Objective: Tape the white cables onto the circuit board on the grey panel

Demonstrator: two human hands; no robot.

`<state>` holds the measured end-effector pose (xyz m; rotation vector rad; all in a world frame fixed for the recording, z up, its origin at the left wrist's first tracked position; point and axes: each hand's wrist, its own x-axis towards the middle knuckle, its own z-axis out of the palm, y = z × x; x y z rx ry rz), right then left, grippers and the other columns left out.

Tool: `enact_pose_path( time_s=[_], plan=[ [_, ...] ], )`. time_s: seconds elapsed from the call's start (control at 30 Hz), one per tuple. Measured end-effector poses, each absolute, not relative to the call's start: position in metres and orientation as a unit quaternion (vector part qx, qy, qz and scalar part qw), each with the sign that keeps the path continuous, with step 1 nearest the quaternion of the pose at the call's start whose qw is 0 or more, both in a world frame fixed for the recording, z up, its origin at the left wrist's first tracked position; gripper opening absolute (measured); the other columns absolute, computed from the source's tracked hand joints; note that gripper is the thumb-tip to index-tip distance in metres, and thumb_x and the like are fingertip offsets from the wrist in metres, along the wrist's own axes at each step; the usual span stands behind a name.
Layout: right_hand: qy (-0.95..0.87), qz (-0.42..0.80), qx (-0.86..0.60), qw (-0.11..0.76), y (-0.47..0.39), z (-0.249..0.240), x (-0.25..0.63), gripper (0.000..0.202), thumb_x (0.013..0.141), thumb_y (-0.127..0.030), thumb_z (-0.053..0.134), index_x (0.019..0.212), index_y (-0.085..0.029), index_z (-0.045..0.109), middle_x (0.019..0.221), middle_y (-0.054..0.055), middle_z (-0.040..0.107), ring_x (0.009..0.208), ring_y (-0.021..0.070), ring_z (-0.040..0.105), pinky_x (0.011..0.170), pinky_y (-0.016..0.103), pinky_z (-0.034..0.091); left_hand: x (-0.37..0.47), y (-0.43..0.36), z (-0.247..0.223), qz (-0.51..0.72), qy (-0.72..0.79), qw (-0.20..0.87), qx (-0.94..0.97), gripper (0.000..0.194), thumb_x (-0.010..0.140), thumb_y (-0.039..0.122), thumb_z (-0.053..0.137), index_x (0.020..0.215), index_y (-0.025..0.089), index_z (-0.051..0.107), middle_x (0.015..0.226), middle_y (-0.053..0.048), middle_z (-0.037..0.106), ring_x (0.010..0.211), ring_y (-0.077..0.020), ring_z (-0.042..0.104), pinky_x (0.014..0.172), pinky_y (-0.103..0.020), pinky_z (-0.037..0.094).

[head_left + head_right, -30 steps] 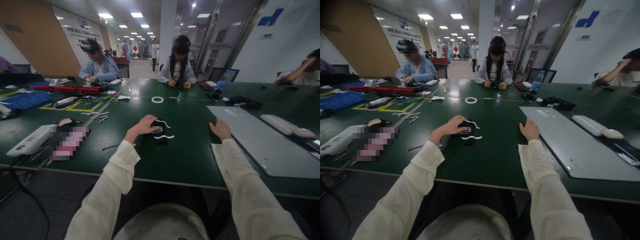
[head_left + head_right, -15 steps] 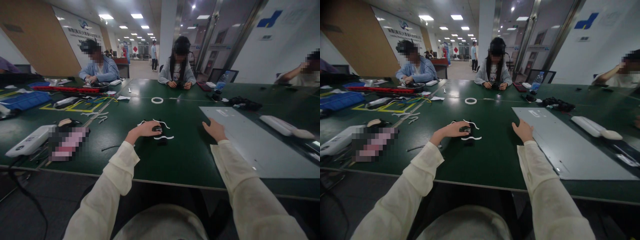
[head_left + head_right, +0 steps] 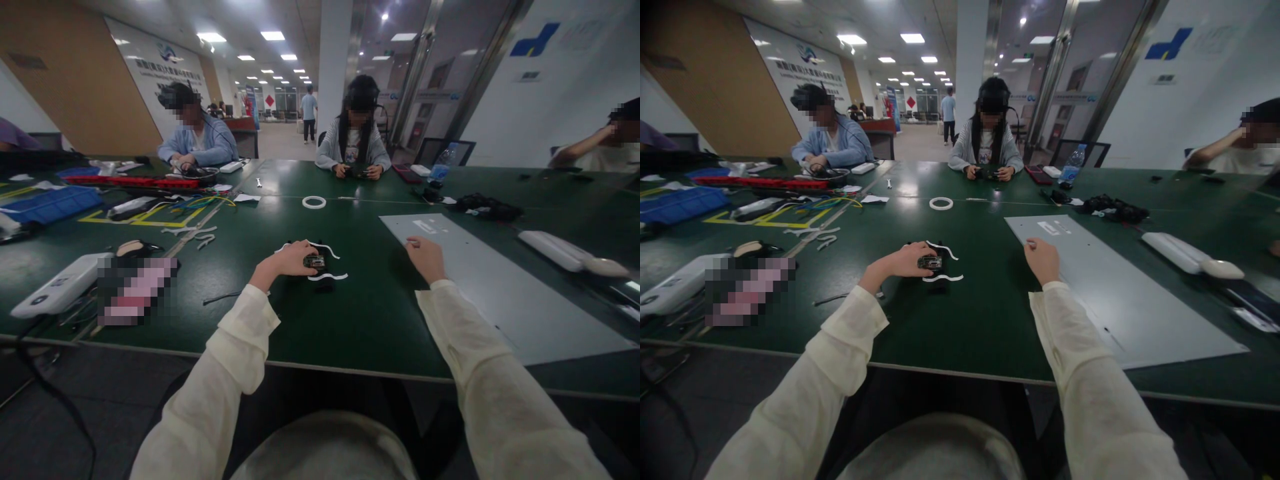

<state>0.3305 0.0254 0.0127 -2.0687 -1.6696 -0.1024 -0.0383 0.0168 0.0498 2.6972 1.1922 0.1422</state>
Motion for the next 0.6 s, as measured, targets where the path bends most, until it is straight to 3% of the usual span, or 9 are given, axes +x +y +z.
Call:
enact_pose_path(
  time_s=[0.13,0.27,0.6],
  plan=[
    [-0.593,-0.063,-0.776,0.207,0.024,0.007,0.331,0.048,0.086,-0.034,0.036,0.126,-0.011,0.05,0.123,0.017,0.055,0.113,0.0296,0.049,0.092,0.044,0.038,-0.039,0.016,0.052,0.043,0.4,0.084,0.912,0.051,0.076,0.05,0.056,0.121,0.025,0.051,0.12,-0.006,0.052,0.107,-0.0237,0.051,0.092,-0.036,0.038],
    [-0.59,-0.057,-0.798,0.11,0.022,0.0,0.33,0.049,0.089,-0.045,0.029,0.12,-0.014,0.051,0.125,0.019,0.049,0.118,0.034,0.041,0.091,0.059,0.032,-0.038,0.016,0.052,0.051,0.391,0.074,0.916,0.05,0.074,0.049,0.058,0.118,0.025,0.053,0.117,-0.005,0.055,0.108,-0.0234,0.05,0.097,-0.037,0.034],
    [-0.617,-0.052,-0.783,0.052,0.025,0.002,0.327,0.063,0.087,-0.061,0.026,0.119,-0.012,0.049,0.123,0.02,0.048,0.117,0.0325,0.041,0.091,0.051,0.034,-0.035,0.016,0.051,0.057,0.397,0.066,0.914,0.05,0.072,0.049,0.058,0.115,0.023,0.055,0.117,-0.006,0.055,0.107,-0.0238,0.052,0.103,-0.041,0.028]
  ],
)
